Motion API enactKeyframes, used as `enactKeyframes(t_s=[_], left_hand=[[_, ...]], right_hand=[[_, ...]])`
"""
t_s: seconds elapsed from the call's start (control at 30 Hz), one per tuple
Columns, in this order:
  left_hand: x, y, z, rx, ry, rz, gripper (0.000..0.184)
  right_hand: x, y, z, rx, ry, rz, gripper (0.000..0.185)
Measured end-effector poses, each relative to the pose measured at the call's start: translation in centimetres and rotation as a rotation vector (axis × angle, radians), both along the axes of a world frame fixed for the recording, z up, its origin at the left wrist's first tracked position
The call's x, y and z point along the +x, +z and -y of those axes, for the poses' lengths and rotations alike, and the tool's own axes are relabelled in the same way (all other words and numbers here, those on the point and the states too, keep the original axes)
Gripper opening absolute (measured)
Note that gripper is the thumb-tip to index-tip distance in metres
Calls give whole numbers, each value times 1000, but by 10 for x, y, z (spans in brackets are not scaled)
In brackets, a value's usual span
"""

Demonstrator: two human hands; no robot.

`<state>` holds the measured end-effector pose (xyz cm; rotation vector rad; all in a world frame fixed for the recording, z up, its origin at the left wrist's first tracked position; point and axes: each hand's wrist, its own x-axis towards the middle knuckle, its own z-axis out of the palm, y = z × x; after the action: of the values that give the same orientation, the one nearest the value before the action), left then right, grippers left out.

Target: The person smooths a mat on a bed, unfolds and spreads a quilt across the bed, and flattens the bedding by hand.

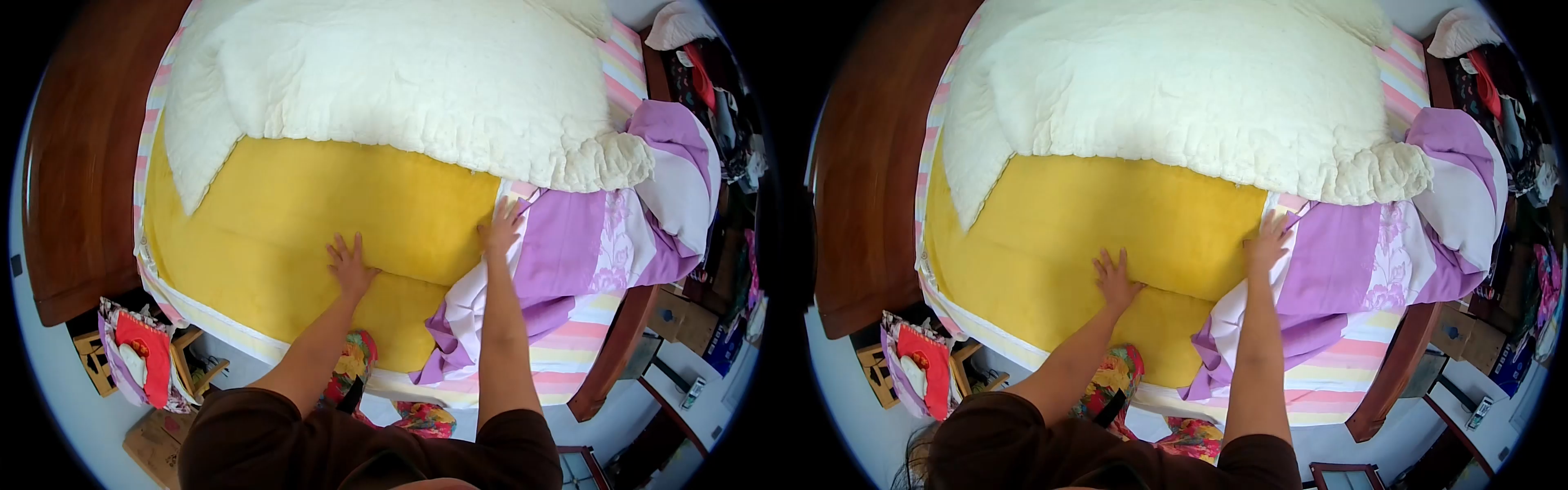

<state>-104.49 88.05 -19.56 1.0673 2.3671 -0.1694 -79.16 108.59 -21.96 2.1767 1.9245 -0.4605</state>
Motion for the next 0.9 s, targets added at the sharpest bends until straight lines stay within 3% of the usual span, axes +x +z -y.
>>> enactKeyframes(t_s=[0.07, 0.13, 0.23, 0.33, 0.43, 0.8, 0.9], left_hand=[[4, 0, -1, 3, -15, -56, 97], [5, -5, 0, 2, -32, -96, 100], [6, -11, 4, -8, -58, -106, 106], [4, -6, 3, -8, -57, -80, 107], [5, -4, -3, -11, -46, -54, 105], [-13, -3, 6, -37, -84, -15, 103], [-37, 3, 3, -65, -221, 73, 103]], right_hand=[[-22, -2, 48, 257, 227, 82, 83], [-58, 15, 127, 234, 338, 40, 77], [-64, 28, 224, -203, 259, -38, 79], [-52, 22, 231, -177, 276, -31, 93], [-63, 28, 220, -323, 233, 27, 101], [-84, 22, 219, -409, 213, 173, 114], [-89, 32, 220, -412, 219, 174, 115]])
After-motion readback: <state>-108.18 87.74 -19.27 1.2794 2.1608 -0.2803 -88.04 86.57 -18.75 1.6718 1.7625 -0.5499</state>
